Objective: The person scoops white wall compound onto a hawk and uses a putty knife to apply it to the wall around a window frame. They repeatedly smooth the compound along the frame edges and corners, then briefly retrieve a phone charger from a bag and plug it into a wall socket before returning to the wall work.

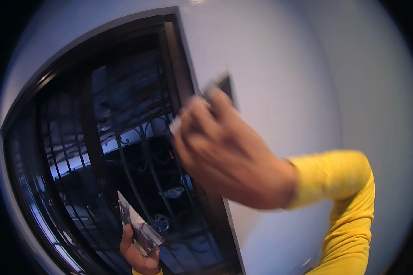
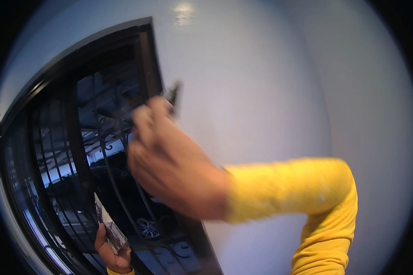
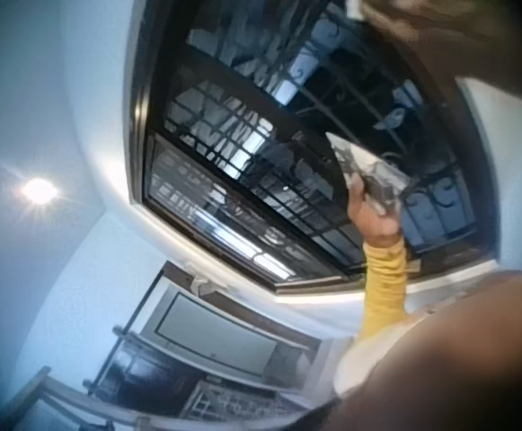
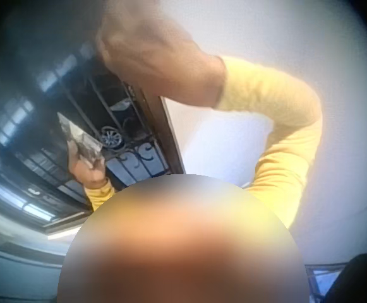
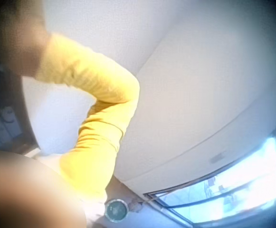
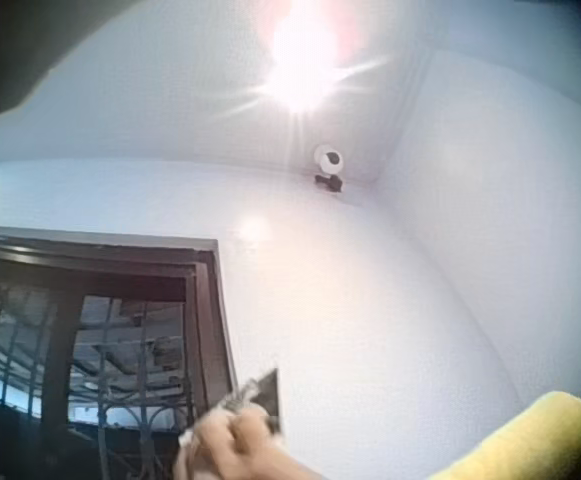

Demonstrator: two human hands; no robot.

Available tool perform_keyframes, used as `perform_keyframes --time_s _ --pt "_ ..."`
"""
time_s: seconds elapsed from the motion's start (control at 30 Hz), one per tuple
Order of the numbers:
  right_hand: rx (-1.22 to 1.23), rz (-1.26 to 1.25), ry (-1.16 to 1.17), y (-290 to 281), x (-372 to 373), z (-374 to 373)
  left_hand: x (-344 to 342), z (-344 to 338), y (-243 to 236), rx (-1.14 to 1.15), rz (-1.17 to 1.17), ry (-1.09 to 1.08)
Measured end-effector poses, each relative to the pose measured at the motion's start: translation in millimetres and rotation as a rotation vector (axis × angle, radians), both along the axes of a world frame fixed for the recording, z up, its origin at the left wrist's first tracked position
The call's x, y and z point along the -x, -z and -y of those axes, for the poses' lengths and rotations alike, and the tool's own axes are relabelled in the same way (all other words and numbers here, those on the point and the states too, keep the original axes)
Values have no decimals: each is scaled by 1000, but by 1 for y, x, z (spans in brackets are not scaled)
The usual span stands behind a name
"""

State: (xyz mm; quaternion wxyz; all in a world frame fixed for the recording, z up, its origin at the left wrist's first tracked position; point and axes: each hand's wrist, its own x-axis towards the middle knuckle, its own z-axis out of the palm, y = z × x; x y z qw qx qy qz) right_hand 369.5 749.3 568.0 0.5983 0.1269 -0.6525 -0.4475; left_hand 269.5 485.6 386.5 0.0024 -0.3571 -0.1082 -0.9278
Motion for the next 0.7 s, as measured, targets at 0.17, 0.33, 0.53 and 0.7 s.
perform_keyframes --time_s 0.17,0.33,0.53,0.7 --pt "189 264 -374 44 -11 -46 10 -15 7 77 145 -7" --pt "207 324 -162 30 -9 -74 23 -29 -10 164 51 -29" --pt "54 263 -145 27 -8 -54 51 -33 -38 346 -142 -110" --pt "-119 199 -222 9 -3 -35 69 -34 -62 443 -278 -138"
